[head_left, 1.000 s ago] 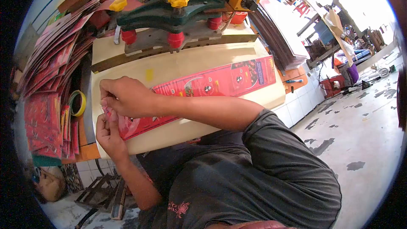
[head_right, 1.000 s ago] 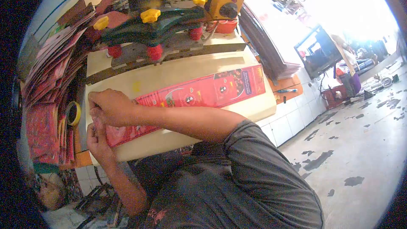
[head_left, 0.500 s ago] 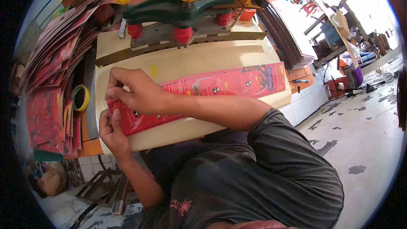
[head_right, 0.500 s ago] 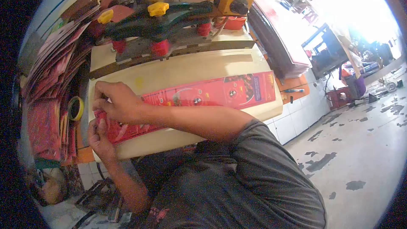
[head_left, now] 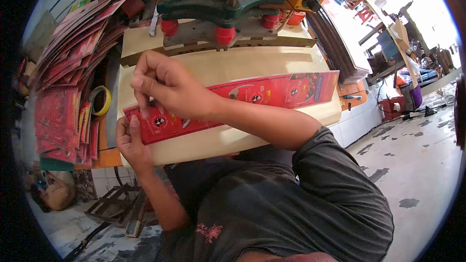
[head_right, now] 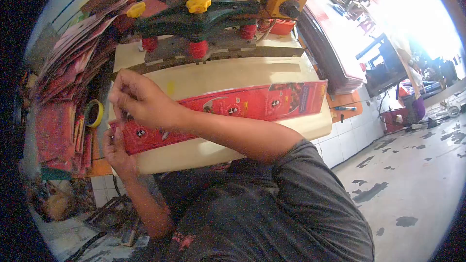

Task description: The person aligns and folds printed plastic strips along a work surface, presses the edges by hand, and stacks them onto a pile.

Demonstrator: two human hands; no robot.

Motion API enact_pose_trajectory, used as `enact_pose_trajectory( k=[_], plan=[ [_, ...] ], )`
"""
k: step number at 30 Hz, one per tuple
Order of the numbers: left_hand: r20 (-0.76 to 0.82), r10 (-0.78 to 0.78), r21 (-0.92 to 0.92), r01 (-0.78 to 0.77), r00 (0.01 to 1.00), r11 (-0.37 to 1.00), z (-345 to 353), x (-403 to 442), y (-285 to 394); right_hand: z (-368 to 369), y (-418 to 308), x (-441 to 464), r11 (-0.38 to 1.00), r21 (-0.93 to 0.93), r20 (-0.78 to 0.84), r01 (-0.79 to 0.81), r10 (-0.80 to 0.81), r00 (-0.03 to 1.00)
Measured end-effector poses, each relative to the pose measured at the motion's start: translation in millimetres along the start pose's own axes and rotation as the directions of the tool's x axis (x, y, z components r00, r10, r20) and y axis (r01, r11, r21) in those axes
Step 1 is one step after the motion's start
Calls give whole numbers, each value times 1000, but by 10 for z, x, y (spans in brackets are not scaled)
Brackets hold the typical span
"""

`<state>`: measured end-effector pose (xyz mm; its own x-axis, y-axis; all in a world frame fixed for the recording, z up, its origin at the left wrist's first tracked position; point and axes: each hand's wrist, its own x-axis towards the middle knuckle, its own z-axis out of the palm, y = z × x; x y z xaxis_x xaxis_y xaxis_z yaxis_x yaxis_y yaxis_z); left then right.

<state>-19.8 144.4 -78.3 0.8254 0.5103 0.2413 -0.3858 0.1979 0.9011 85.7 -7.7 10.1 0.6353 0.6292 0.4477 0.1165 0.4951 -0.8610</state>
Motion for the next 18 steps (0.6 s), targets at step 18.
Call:
enact_pose_trajectory(
  k=[18],
  plan=[
    [-49, 86, 61, -83, 995, 995, -293, -57, -271, -742, -1578, -1066, -138, -990, -52, -23, 212, 976]
  ],
)
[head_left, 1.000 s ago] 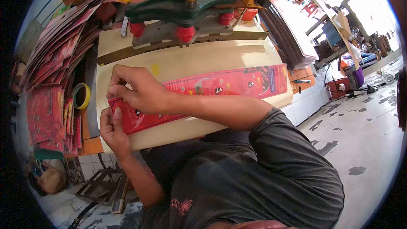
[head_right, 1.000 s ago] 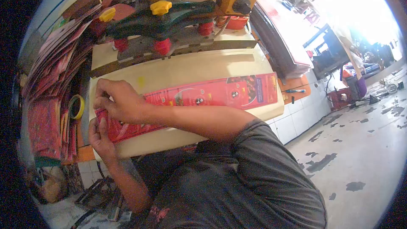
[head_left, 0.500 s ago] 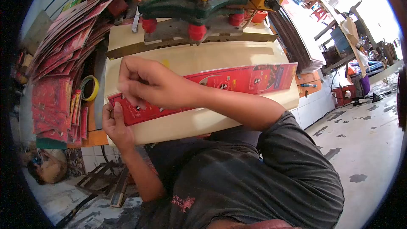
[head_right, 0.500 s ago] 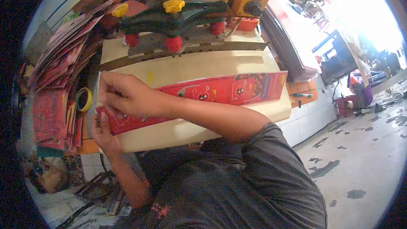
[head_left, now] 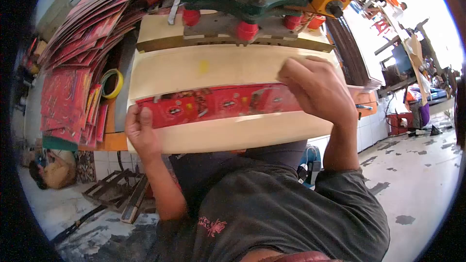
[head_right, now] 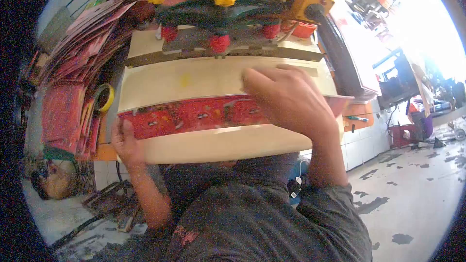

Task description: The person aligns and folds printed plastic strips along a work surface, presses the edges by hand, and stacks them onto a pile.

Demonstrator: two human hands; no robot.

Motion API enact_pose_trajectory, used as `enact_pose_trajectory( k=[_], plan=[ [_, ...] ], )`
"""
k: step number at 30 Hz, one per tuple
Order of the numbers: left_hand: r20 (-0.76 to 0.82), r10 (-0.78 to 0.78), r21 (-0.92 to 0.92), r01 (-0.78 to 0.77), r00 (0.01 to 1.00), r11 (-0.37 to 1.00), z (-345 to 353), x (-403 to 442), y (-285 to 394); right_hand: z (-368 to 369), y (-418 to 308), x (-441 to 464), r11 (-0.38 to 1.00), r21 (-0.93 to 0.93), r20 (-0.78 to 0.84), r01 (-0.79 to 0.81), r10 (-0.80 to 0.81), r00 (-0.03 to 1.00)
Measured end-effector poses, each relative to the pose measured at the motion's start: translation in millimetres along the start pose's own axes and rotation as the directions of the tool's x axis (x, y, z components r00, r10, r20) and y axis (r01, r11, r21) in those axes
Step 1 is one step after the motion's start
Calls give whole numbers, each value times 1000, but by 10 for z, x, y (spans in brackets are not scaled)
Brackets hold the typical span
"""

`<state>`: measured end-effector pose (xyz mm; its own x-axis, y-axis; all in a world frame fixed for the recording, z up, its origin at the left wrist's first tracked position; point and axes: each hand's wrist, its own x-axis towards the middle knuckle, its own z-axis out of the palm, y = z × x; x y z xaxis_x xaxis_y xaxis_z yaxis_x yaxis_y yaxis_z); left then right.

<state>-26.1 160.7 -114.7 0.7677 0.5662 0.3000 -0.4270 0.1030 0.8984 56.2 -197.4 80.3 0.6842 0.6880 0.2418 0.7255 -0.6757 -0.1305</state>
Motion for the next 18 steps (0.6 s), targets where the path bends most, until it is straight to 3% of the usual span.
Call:
enact_pose_trajectory(
  k=[1, 3, 7, 9, 11, 13, 14, 16, 18],
  plan=[
    [-9, 3, 15, -3, 1000, 1000, 77, -15, 63, 21, 22, -66, 1000, 4, -27, -27, 27, 999],
    [134, 62, 117, -78, 989, 990, 251, -1, 220, 64, 83, -139, 999, 49, -90, -19, 24, 996],
    [214, 59, 77, -77, 975, 994, 253, -4, 224, 134, 195, -223, 997, 73, -214, 0, 16, 977],
    [155, 41, 132, -62, 987, 989, 223, 5, 243, 94, 446, -295, 975, -168, -290, -146, 93, 953],
    [-108, 7, -119, -20, 994, 993, 236, 36, 257, 15, 758, -514, 919, -108, -323, -379, 328, 888],
    [-27, 27, -141, -31, 999, 990, 86, 39, 176, 5, 1008, -711, 833, -90, -371, -546, 481, 795],
    [-12, 26, -98, -27, 1000, 995, 94, 29, 159, 15, 1060, -773, 832, -98, -370, -546, 479, 796],
    [13, 15, -65, -14, 1000, 998, 189, -1, 163, 11, 1125, -918, 768, -13, -478, -640, 557, 679],
    [-77, 0, 19, 1, 997, 1000, 333, 1, 257, 43, 1047, -945, 806, 14, -501, -591, 517, 694]
  ],
)
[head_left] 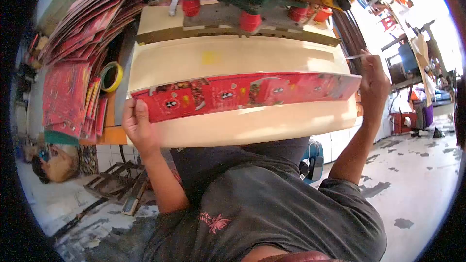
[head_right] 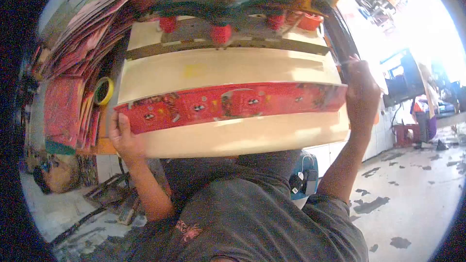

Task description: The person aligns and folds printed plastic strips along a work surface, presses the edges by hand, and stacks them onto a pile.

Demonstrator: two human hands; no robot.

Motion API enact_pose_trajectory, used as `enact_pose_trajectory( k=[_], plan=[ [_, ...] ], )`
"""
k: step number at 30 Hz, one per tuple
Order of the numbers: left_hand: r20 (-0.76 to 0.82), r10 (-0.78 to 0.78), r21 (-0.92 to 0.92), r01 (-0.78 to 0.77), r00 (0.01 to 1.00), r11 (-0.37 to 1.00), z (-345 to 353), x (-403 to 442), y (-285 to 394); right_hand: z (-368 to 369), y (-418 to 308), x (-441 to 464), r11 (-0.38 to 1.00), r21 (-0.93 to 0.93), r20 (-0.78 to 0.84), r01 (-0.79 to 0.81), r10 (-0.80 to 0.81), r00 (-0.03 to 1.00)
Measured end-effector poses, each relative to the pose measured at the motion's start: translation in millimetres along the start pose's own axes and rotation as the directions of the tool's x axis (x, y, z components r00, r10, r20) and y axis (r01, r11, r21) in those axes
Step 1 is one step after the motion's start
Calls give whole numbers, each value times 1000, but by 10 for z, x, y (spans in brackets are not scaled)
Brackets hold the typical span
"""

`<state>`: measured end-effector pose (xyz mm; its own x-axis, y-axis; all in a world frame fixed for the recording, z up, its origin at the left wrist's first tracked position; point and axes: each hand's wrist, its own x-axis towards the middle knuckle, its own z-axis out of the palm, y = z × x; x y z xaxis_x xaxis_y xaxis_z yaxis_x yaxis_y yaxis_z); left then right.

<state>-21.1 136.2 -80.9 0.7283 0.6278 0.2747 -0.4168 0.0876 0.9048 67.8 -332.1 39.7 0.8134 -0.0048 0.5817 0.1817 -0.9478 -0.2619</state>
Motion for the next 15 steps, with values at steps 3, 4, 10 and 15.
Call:
enact_pose_trajectory(
  k=[3, 4, 10, 15],
  plan=[
    [64, 30, -51, -27, 998, 998, -70, 44, -39, 83, -131, -98, 987, 126, 7, 98, -99, 995],
    [78, 1, -55, 3, 997, 999, -62, 27, -8, 114, -208, -144, 978, 180, 27, 101, -108, 994],
    [115, 24, -77, -15, 993, 997, -127, 52, -52, 319, -602, -232, 914, 323, 172, 243, -310, 935],
    [49, 21, -71, -18, 999, 997, -164, 14, -78, 457, -817, -209, 854, 417, 225, 311, -429, 875]
  ],
)
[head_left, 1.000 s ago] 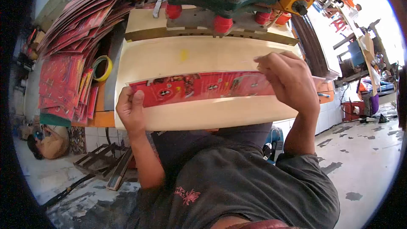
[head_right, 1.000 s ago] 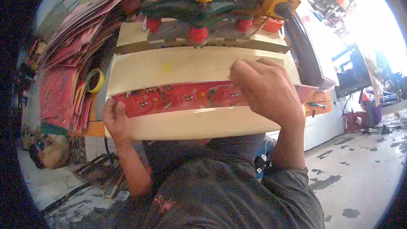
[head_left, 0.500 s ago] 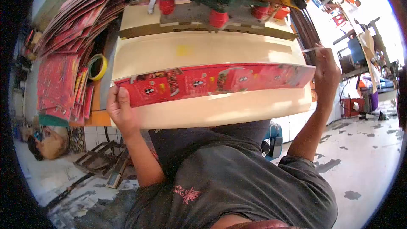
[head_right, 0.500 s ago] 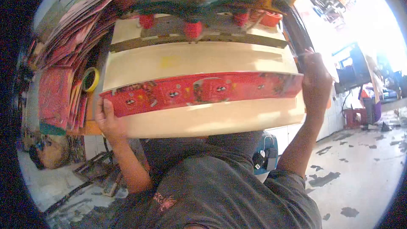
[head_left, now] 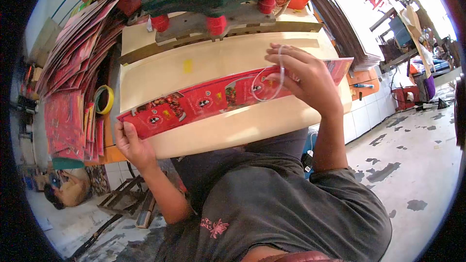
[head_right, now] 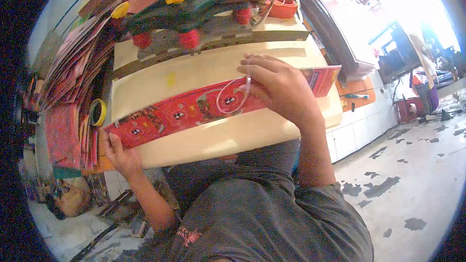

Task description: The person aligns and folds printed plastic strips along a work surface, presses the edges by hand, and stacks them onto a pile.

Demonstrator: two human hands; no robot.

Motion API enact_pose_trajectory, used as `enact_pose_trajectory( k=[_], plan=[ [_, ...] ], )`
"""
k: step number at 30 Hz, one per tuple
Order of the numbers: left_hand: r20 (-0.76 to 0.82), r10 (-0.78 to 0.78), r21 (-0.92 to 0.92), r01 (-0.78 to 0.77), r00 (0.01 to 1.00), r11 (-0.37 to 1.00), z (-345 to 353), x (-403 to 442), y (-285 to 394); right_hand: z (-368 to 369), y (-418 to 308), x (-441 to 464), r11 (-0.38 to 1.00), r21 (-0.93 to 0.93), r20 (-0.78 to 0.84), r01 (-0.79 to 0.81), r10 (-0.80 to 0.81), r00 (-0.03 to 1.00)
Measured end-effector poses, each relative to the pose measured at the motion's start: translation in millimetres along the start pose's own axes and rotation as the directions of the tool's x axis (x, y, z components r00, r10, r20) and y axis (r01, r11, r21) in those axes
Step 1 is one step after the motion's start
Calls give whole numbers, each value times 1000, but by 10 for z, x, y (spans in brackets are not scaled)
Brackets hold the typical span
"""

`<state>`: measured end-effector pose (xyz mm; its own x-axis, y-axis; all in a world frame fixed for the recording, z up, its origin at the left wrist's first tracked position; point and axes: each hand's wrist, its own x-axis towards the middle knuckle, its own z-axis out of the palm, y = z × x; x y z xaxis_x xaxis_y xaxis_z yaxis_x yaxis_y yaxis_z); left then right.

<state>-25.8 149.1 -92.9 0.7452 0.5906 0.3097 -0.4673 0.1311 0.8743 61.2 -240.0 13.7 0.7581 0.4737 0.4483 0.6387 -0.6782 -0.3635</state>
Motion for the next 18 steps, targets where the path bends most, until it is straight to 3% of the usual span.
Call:
enact_pose_trajectory(
  k=[4, 5, 8, 9, 10, 12, 16, 18],
  plan=[
    [-45, 31, 66, -28, 999, 997, 194, -46, 121, 104, -47, 72, 996, 54, 8, 78, -78, 997],
    [82, 69, 53, -74, 994, 996, 128, -12, 113, 130, -61, 77, 993, 58, -24, 106, -105, 994],
    [-2, 41, 45, -41, 999, 998, -22, -10, 10, 139, -121, 68, 999, 53, -5, -11, 11, 1000],
    [4, 8, -20, -8, 1000, 1000, 6, -20, 37, 227, -109, 65, 976, 214, -151, 33, 0, 989],
    [7, 6, -21, -6, 1000, 1000, -27, -10, 12, 198, -142, 59, 977, 212, -152, 30, 3, 988],
    [12, 48, -38, -47, 999, 998, -135, 11, -48, 132, -241, 59, 921, 370, -142, -123, 187, 972],
    [-2, 62, -84, -62, 998, 995, -420, 34, -146, 72, -144, -12, 930, 357, -213, -86, 170, 962],
    [-35, 198, 99, -194, 980, 976, -923, 80, -246, -54, 13, -60, 892, 452, -454, 0, 230, 861]
  ],
)
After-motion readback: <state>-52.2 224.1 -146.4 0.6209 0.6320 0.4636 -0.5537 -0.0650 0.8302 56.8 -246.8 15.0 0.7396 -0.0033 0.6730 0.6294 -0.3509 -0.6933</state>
